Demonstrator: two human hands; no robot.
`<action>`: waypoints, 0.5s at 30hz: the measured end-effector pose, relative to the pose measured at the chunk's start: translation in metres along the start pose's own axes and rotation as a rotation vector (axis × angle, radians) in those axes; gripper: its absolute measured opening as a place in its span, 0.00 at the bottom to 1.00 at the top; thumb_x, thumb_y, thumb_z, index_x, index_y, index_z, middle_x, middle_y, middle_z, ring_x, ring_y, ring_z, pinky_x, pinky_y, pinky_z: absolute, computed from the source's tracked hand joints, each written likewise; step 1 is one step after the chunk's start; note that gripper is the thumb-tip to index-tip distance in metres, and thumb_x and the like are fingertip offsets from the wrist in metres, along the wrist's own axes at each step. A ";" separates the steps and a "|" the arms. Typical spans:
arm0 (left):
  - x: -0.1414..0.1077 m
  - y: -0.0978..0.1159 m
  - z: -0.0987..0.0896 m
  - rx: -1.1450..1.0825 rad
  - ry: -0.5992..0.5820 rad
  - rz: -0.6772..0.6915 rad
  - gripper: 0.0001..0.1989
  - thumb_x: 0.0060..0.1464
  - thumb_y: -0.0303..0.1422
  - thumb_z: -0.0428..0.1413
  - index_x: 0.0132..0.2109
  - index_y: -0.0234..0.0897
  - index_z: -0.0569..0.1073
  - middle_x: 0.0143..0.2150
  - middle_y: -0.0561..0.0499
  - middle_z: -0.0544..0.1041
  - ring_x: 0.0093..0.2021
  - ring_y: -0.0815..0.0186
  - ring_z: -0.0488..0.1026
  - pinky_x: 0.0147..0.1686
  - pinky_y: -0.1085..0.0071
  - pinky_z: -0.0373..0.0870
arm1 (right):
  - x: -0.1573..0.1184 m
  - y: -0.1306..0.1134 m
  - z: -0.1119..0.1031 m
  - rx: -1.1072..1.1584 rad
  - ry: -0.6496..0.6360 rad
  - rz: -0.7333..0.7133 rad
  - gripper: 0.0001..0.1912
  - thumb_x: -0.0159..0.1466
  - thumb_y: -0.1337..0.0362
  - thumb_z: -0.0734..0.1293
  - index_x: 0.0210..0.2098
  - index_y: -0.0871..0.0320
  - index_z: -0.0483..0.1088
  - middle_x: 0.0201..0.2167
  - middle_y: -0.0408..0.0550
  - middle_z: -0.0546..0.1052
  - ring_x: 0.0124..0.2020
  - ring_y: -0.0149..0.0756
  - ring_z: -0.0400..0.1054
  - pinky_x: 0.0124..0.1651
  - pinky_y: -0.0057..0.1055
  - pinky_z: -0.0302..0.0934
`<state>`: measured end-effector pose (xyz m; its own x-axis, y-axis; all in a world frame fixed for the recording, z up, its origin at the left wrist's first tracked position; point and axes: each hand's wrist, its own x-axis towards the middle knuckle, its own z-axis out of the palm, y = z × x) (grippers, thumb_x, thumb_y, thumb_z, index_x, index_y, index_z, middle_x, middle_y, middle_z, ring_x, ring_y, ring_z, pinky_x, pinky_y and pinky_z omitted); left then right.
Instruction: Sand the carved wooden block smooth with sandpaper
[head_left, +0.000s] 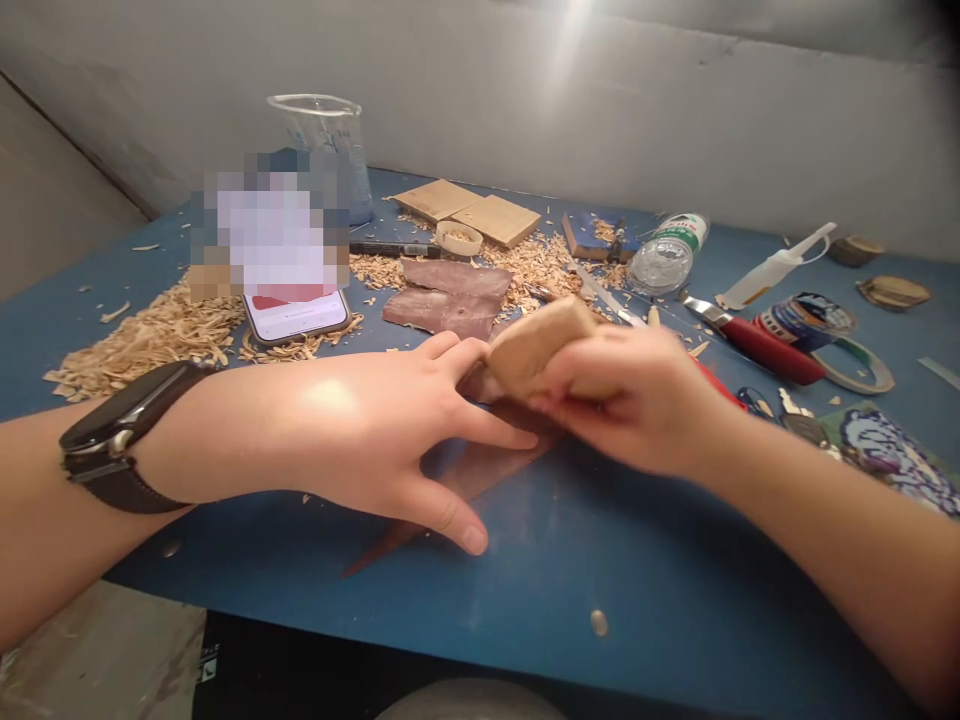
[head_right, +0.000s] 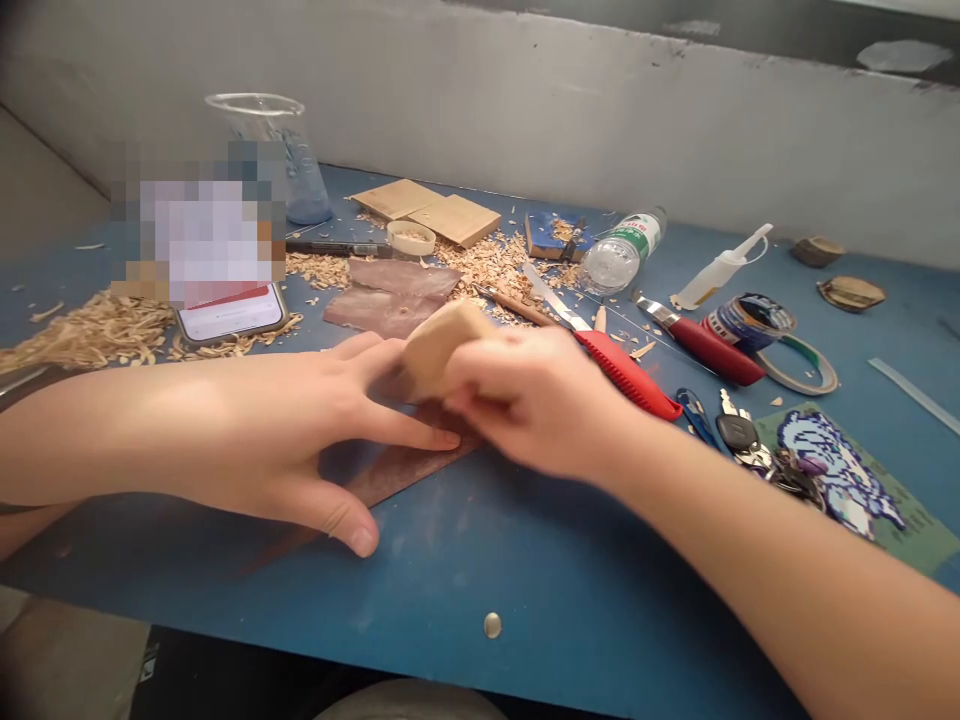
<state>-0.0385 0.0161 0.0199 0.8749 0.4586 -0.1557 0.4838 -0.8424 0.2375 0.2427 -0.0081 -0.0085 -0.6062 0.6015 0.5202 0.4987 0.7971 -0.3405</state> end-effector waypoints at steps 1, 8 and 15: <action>0.001 0.000 -0.001 -0.026 -0.045 -0.019 0.41 0.56 0.70 0.63 0.74 0.73 0.71 0.72 0.46 0.69 0.67 0.42 0.71 0.56 0.57 0.79 | 0.000 0.001 0.000 -0.015 0.034 0.011 0.09 0.64 0.73 0.72 0.32 0.54 0.73 0.27 0.40 0.76 0.27 0.31 0.67 0.31 0.27 0.59; 0.007 0.000 -0.008 -0.056 -0.131 -0.026 0.39 0.59 0.70 0.61 0.74 0.77 0.69 0.74 0.46 0.67 0.70 0.38 0.68 0.61 0.49 0.75 | 0.001 0.001 0.004 -0.008 0.044 0.027 0.10 0.65 0.72 0.72 0.31 0.54 0.71 0.27 0.41 0.75 0.28 0.31 0.66 0.31 0.28 0.58; 0.005 0.000 -0.007 -0.058 -0.136 -0.045 0.38 0.59 0.69 0.62 0.73 0.79 0.69 0.73 0.47 0.68 0.67 0.39 0.71 0.59 0.49 0.76 | 0.003 -0.002 0.005 0.002 0.046 0.061 0.10 0.66 0.73 0.71 0.31 0.54 0.71 0.28 0.41 0.76 0.28 0.32 0.67 0.31 0.29 0.57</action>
<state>-0.0335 0.0203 0.0258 0.8434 0.4493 -0.2947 0.5259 -0.8025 0.2817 0.2367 -0.0079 -0.0099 -0.5454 0.6459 0.5342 0.5325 0.7592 -0.3743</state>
